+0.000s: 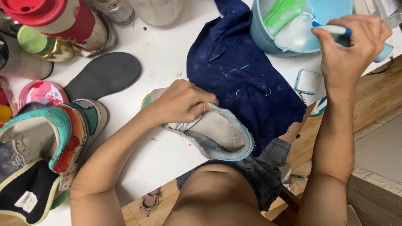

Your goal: The person uses a toothbrush to scrub the inside of a colorful sneaker, repeatedly dipping the brush into a blue container of cleaning solution. The person holds the shoe open with one hand while scrubbing the inner lining and tongue area.

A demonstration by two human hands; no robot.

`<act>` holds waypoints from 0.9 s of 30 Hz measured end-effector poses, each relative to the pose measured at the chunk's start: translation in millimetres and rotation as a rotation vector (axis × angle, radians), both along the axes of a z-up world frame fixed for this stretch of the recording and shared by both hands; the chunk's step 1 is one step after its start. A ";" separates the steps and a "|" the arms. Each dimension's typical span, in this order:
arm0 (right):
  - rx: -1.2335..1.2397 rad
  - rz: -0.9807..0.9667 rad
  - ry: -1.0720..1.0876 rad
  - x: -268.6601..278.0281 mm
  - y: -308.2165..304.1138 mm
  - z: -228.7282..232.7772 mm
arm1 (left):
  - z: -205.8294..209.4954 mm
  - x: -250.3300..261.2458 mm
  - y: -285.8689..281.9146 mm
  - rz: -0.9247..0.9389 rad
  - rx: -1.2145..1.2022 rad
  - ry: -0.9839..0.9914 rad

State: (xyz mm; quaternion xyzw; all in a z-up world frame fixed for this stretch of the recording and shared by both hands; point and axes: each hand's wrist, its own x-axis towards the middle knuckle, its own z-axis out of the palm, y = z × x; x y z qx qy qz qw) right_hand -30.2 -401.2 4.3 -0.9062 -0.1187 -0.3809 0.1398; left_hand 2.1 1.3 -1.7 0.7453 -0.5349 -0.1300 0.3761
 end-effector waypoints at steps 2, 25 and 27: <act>-0.036 -0.014 0.019 -5.0 4.6 -0.7 | -0.8 -1.8 0.5 0.005 0.008 0.001; 0.414 0.252 0.269 -22.6 16.7 22.6 | -0.9 -1.6 0.4 -0.008 -0.018 0.013; 0.499 0.207 0.168 -24.7 -2.9 3.8 | -1.3 -1.4 0.5 -0.011 -0.024 0.007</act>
